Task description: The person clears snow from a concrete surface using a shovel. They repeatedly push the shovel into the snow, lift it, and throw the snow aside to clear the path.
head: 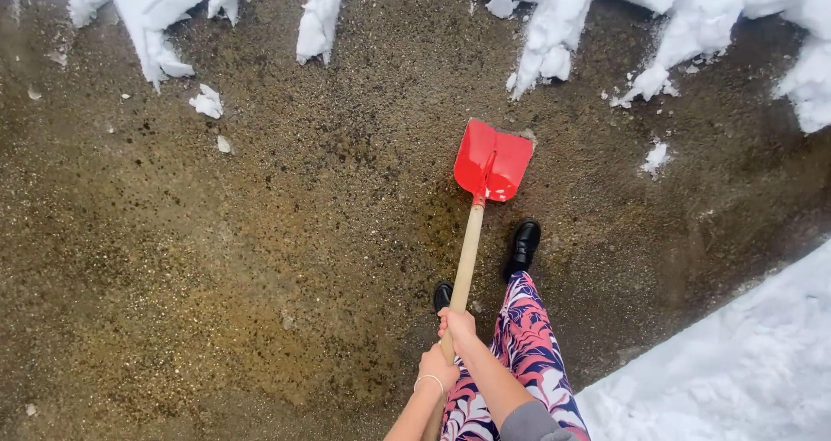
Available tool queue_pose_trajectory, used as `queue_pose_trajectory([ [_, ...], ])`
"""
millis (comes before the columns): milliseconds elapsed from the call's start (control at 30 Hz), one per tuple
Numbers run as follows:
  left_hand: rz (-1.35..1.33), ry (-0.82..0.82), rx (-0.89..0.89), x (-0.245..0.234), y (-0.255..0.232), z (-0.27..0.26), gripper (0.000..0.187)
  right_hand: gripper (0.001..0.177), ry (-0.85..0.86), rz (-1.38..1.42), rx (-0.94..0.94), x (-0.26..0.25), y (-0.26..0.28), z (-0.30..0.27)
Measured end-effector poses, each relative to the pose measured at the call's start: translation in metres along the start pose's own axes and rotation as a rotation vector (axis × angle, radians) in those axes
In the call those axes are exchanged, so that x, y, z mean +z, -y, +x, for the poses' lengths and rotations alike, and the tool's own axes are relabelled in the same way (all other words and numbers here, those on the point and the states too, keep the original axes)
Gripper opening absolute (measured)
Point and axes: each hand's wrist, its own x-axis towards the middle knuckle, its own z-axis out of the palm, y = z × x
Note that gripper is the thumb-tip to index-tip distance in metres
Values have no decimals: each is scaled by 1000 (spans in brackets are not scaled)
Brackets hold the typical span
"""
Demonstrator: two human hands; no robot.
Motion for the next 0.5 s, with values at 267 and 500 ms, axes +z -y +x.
queue_pose_trajectory([
  [267, -32, 22, -12, -68, -166, 37, 27, 6, -32, -110, -65, 11, 179, 23],
  [500, -9, 41, 14, -117, -353, 103, 53, 12, -99, -116, -167, 7, 368, 85],
])
